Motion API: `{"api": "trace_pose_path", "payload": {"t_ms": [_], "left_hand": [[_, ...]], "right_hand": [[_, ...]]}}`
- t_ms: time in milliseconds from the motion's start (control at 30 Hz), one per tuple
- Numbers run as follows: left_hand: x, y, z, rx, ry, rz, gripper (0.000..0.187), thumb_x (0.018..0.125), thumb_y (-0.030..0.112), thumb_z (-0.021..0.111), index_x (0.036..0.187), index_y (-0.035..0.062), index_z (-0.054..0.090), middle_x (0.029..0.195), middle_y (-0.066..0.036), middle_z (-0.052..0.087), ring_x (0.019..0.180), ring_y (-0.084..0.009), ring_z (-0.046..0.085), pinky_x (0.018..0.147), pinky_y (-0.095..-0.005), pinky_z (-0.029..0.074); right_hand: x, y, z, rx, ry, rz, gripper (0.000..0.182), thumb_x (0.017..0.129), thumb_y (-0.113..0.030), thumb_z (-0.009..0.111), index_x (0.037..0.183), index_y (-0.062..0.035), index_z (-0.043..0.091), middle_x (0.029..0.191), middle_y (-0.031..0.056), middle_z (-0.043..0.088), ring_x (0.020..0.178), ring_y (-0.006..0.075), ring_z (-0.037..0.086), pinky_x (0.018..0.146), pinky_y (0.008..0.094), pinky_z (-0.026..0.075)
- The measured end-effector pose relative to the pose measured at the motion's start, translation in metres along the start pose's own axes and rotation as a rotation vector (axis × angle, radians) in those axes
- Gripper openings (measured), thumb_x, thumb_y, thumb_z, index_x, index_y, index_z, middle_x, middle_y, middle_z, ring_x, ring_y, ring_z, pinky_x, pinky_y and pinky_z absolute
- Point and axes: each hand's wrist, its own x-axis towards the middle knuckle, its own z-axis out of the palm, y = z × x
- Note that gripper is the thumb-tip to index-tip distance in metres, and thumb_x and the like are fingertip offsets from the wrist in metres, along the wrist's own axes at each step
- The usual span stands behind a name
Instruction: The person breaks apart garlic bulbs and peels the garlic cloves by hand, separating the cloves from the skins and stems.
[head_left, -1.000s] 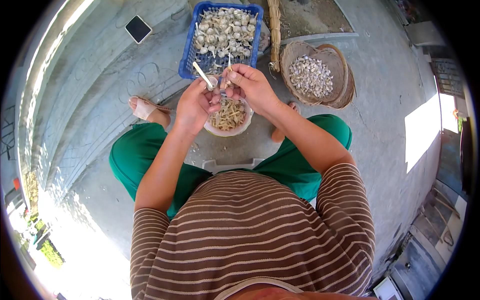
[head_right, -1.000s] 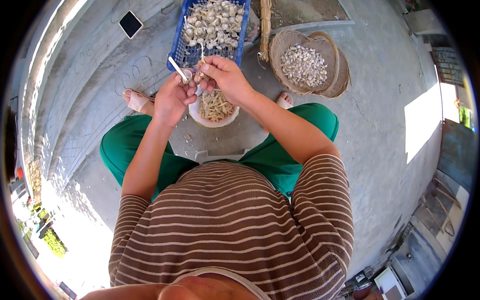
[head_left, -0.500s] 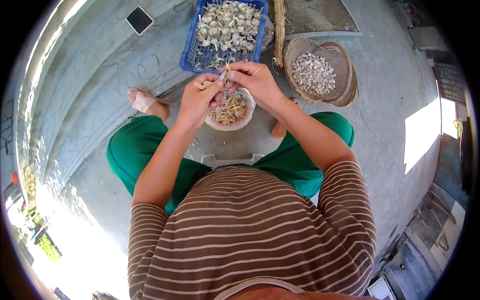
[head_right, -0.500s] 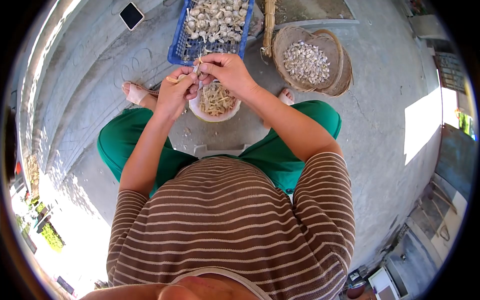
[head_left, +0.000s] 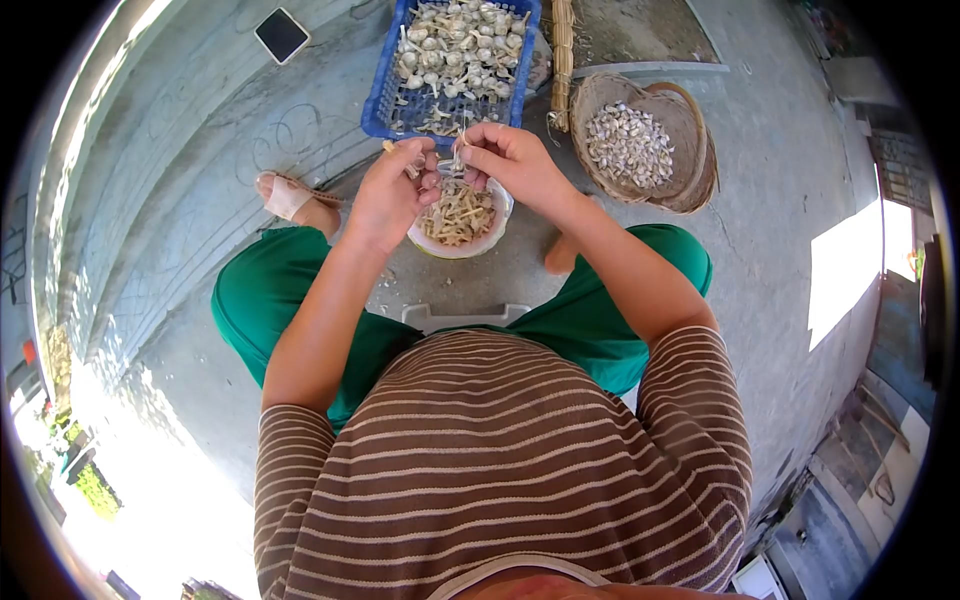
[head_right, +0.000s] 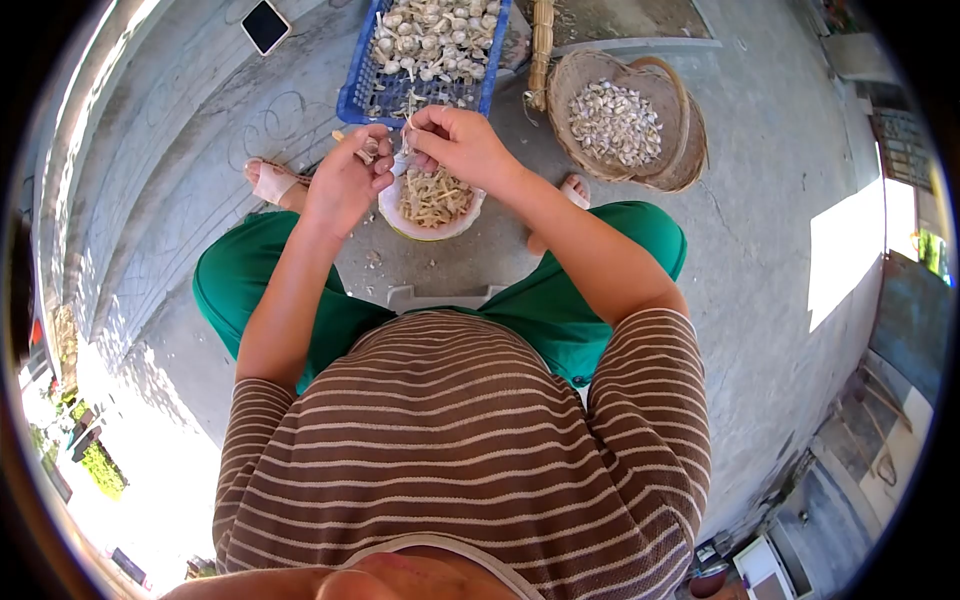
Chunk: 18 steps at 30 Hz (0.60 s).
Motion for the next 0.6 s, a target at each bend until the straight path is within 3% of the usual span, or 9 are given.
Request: {"api": "trace_pose_path", "payload": {"t_ms": [67,100,167,300,367,467,533,600], "left_hand": [[0.000,0.004,-0.002,-0.107,0.010,-0.011,0.017,0.085,0.008,0.051,0.101,0.0010,0.051,0.087,-0.008,0.054,0.072,-0.0123,0.047,0.060,-0.0246,0.039],[0.000,0.005,-0.004,-0.106,0.008,0.006,0.022,0.085,0.007,0.049,0.106,-0.0005,0.050,0.091,-0.009,0.054,0.074,-0.0135,0.047,0.064,-0.0255,0.040],[0.002,0.005,-0.007,-0.105,0.006,0.022,0.027,0.085,0.006,0.048,0.110,-0.0019,0.050,0.094,-0.011,0.055,0.076,-0.0146,0.048,0.069,-0.0265,0.041],[0.004,0.000,-0.009,0.096,-0.027,0.071,0.032,0.087,0.009,0.050,0.117,-0.0028,0.048,0.101,-0.010,0.057,0.083,-0.0149,0.051,0.075,-0.0273,0.043],[0.002,-0.004,-0.007,0.172,-0.055,0.093,0.033,0.088,0.011,0.051,0.118,-0.0014,0.049,0.104,-0.007,0.057,0.087,-0.0147,0.052,0.079,-0.0275,0.043],[0.003,-0.012,-0.007,0.413,0.049,0.172,0.032,0.087,0.010,0.057,0.117,0.0009,0.052,0.104,-0.006,0.057,0.088,-0.0118,0.051,0.079,-0.0261,0.043],[0.005,-0.017,-0.009,0.891,0.025,0.343,0.032,0.084,0.007,0.062,0.115,0.0030,0.055,0.100,-0.004,0.059,0.085,-0.0094,0.052,0.078,-0.0243,0.043],[0.006,-0.019,-0.009,0.866,0.018,0.352,0.032,0.083,0.006,0.062,0.114,0.0029,0.056,0.098,-0.003,0.059,0.083,-0.0092,0.052,0.075,-0.0237,0.043]], "right_hand": [[-0.003,0.005,0.001,-0.468,0.007,-0.107,0.020,0.089,-0.016,0.057,0.100,0.0002,0.059,0.082,0.0044,0.059,0.070,0.0097,0.059,0.063,0.0259,0.050],[-0.001,0.013,0.000,-0.468,0.006,-0.106,0.020,0.089,-0.016,0.057,0.100,0.0002,0.059,0.082,0.0044,0.059,0.070,0.0097,0.059,0.063,0.0259,0.050],[0.002,0.032,-0.004,-1.016,0.012,-0.629,0.020,0.084,-0.019,0.061,0.095,-0.0037,0.063,0.078,0.0086,0.062,0.067,0.0178,0.061,0.063,0.0292,0.049],[0.001,0.019,0.003,-0.978,0.109,-0.595,0.016,0.083,-0.016,0.061,0.095,-0.0044,0.063,0.079,0.0074,0.061,0.069,0.0177,0.061,0.063,0.0287,0.049],[0.000,-0.001,0.009,-0.411,0.167,-0.331,0.015,0.081,-0.013,0.063,0.094,-0.0045,0.062,0.077,0.0069,0.058,0.067,0.0156,0.058,0.062,0.0285,0.048],[0.002,-0.009,0.012,-0.319,0.151,-0.268,0.013,0.079,-0.010,0.065,0.090,-0.0035,0.061,0.076,0.0051,0.058,0.068,0.0122,0.057,0.063,0.0272,0.049],[0.003,-0.010,0.014,-0.378,0.134,-0.318,0.012,0.079,-0.009,0.065,0.088,-0.0025,0.060,0.074,0.0040,0.058,0.067,0.0107,0.057,0.062,0.0256,0.048],[0.002,-0.011,0.016,-0.437,0.116,-0.369,0.012,0.079,-0.009,0.066,0.086,-0.0014,0.060,0.073,0.0030,0.058,0.066,0.0091,0.057,0.061,0.0240,0.048]]}}
